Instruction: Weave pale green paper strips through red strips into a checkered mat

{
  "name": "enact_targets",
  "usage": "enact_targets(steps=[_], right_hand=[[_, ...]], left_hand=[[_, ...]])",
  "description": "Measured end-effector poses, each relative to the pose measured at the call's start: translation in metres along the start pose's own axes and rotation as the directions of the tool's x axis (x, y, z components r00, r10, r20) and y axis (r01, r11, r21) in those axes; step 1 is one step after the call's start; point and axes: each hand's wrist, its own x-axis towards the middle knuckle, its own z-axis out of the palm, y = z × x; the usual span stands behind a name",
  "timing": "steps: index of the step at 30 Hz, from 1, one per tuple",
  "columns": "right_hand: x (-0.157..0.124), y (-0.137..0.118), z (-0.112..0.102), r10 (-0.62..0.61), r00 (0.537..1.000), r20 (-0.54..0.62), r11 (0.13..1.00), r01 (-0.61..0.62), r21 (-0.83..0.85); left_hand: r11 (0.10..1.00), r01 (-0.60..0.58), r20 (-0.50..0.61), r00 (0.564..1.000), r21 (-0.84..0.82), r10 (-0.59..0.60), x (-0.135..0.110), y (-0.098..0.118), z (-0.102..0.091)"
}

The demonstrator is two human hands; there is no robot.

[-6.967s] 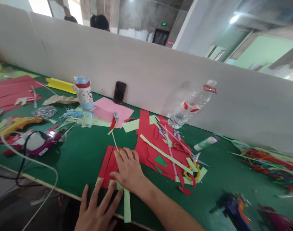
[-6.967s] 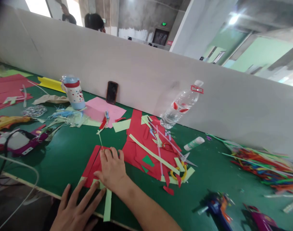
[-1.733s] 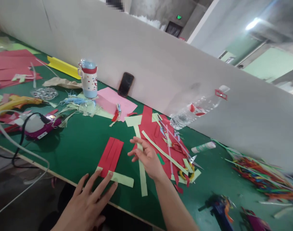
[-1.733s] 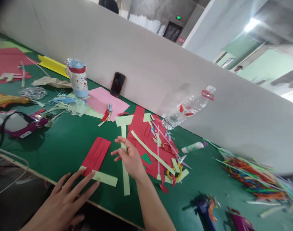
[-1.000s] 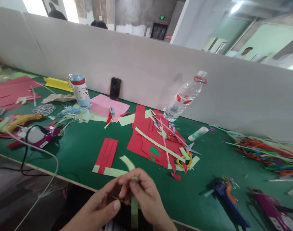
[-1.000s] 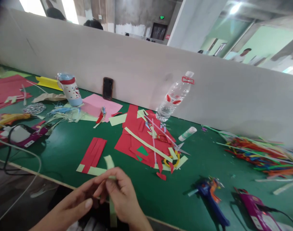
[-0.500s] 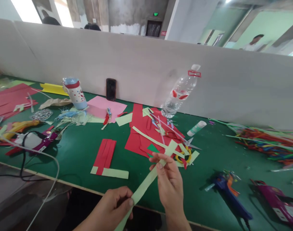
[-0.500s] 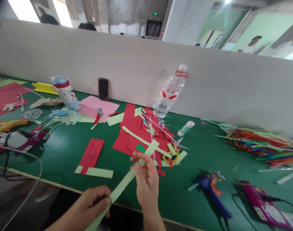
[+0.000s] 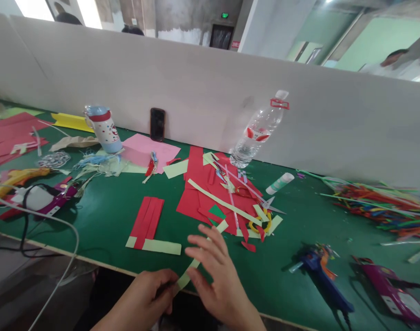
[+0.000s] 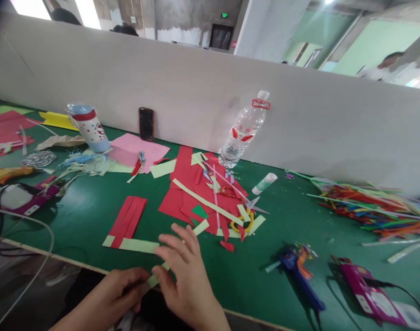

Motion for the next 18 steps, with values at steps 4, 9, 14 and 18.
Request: enact_targets(steps=[4,9,14,18], right_hand=[[0.002,-0.011,0.006,-0.039,0.973,0.227,0.998,0.026,0.059],[0.004,-0.012,0.004,0.015,0.963,0.268,0.997,-0.036,0.073],[0.004,-0.013,0.006,0.036,0.953,0.299,0.996,-0.06,0.07],[0.006,-0.012,0.007,0.04,0.959,0.279,0.997,-0.059,0.057]], left_hand=[[0.997,-0.056,-0.017,0.998,0.052,0.057,-0.002,-0.006,0.0],[0.991,-0.094,-0.041,0.994,0.099,0.098,-0.007,-0.011,-0.005],[0.985,-0.103,-0.058,0.992,0.135,0.111,-0.01,-0.01,-0.011],[0.98,-0.116,-0.063,0.99,0.164,0.127,-0.013,-0.013,-0.013]])
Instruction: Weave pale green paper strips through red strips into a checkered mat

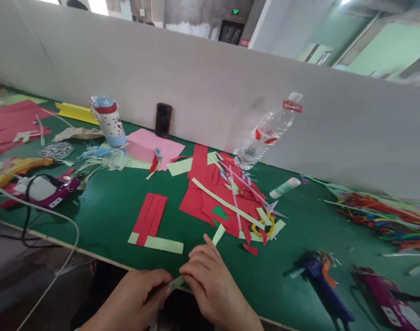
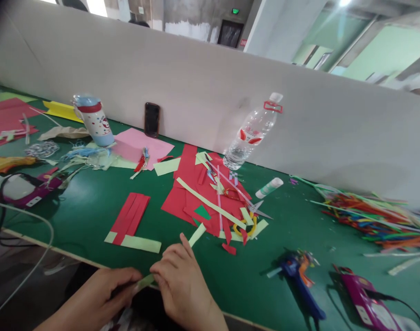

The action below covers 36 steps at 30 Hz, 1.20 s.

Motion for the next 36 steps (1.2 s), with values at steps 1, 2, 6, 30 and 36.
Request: enact_targets(steps=[1,2,6,30,36], right_hand=[[0.0,0.001,-0.001,0.003,1.0,-0.004,1.0,-0.003,-0.004],[0.001,0.002,-0.002,0.007,1.0,-0.007,1.0,-0.007,-0.009],[0.002,0.008,-0.009,0.026,1.0,-0.01,0.999,-0.027,-0.024],[0.045,0.046,0.006,0.032,0.982,-0.186,0.933,-0.096,-0.347],[0.044,0.034,0.021,0.072,0.996,0.044,0.957,-0.056,-0.284]], left_hand=[[1.0,-0.003,-0.003,1.0,0.009,0.003,-0.001,-0.002,-0.001],[1.0,0.0,-0.004,1.0,0.014,0.0,-0.003,-0.005,-0.001],[0.979,-0.103,-0.158,0.979,0.177,0.131,-0.011,-0.026,-0.01],[0.545,-0.155,-0.226,0.792,0.824,0.567,0.001,-0.083,-0.022],[0.582,-0.175,-0.245,0.784,0.794,0.571,0.001,-0.082,-0.023]])
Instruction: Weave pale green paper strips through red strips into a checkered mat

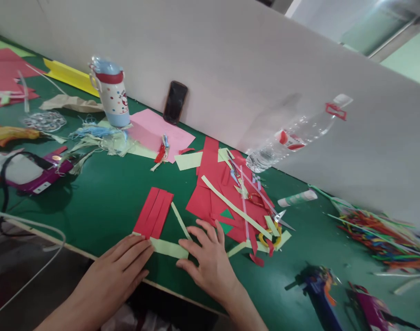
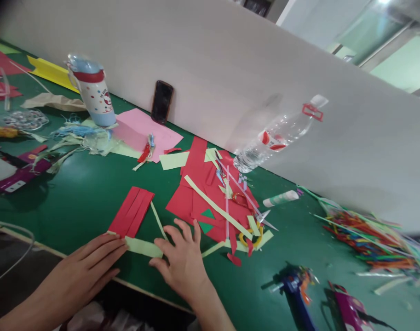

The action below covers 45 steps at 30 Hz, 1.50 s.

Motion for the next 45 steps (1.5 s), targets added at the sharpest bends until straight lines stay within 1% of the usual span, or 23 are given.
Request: enact_targets(steps=[5,8,13,19,23,27,30,36,38,41,43,45], right_hand=[[0.002,0.004,0.0,-0.035,0.999,0.036,0.999,0.036,-0.012],[0.003,0.005,0.001,-0.051,0.999,0.01,0.999,0.051,-0.014],[0.007,0.004,0.001,-0.018,0.998,-0.059,1.0,0.019,0.009],[0.009,-0.001,-0.003,0.019,0.998,0.067,0.998,-0.023,0.066],[0.007,0.0,0.002,0.053,0.995,0.082,0.994,-0.06,0.089],[0.009,0.0,0.002,0.057,0.992,0.113,0.994,-0.067,0.086],[0.009,-0.001,-0.001,0.07,0.988,0.14,0.993,-0.083,0.089],[0.011,-0.001,0.001,0.099,0.986,0.134,0.985,-0.116,0.13],[0.011,0.0,0.002,0.088,0.987,0.133,0.987,-0.105,0.12],[0.011,0.003,0.003,0.062,0.993,0.102,0.993,-0.072,0.097],[0.012,0.007,0.001,0.035,0.995,0.088,0.996,-0.043,0.084],[0.016,0.013,-0.004,0.021,0.998,0.057,0.993,-0.027,0.112]], left_hand=[[0.995,0.071,0.015,0.997,-0.071,-0.07,0.0,-0.002,-0.002],[0.989,0.095,0.013,0.995,-0.115,-0.094,0.001,-0.003,-0.003],[0.99,0.077,0.009,0.997,-0.118,-0.076,0.002,-0.004,-0.002],[0.989,0.072,0.046,0.997,-0.126,-0.067,0.002,-0.004,-0.004],[0.986,0.082,0.041,0.996,-0.144,-0.077,0.003,-0.004,-0.005],[0.973,0.145,0.057,0.989,-0.178,-0.137,0.007,-0.002,-0.006],[0.968,0.187,0.043,0.982,-0.169,-0.182,0.011,0.001,-0.006],[0.969,0.228,0.047,0.973,-0.098,-0.224,0.019,0.006,-0.007],[0.97,0.226,0.042,0.974,-0.084,-0.224,0.021,0.007,-0.006],[0.973,0.22,0.044,0.975,-0.065,-0.217,0.025,0.008,-0.006],[0.976,0.211,0.046,0.977,-0.055,-0.209,0.027,0.009,-0.006],[0.978,0.203,0.051,0.978,-0.045,-0.201,0.028,0.008,-0.007]])
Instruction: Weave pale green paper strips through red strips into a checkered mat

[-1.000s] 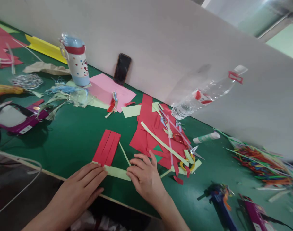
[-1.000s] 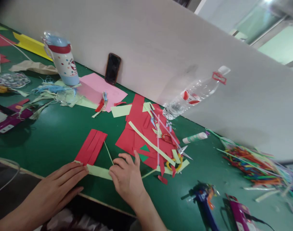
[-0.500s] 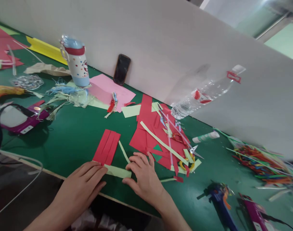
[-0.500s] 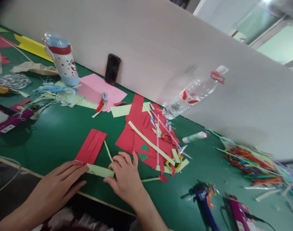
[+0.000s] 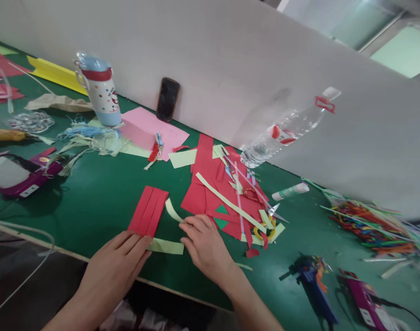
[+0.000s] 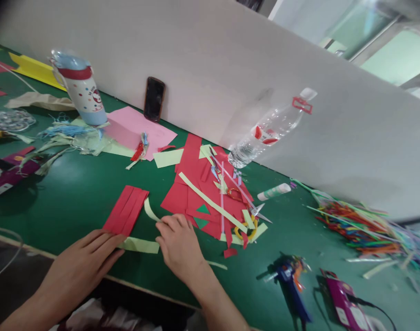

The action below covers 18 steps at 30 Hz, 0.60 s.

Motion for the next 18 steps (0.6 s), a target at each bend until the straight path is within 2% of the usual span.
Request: enact_targets(steps=[4,9,12,15,18], right_hand=[[0.028,0.022,-0.014,0.075,0.988,-0.135,0.986,-0.053,0.16],[0.095,0.063,-0.022,0.193,0.959,-0.207,0.973,-0.16,0.166],[0.126,0.076,-0.027,0.224,0.946,-0.235,0.971,-0.197,0.134],[0.128,0.068,-0.035,0.201,0.939,-0.278,0.979,-0.185,0.08],[0.1,0.042,-0.041,0.091,0.977,-0.191,0.995,-0.08,0.067]], left_hand=[[0.999,-0.014,0.007,1.0,0.031,0.014,0.002,0.001,-0.001],[0.996,-0.037,-0.01,0.999,0.086,0.038,0.008,0.005,-0.001],[0.993,-0.037,-0.019,0.999,0.116,0.04,0.01,0.006,0.0],[0.99,-0.045,-0.011,0.999,0.132,0.047,0.009,0.005,0.002],[0.99,-0.053,0.011,0.999,0.133,0.052,0.008,0.004,0.003]])
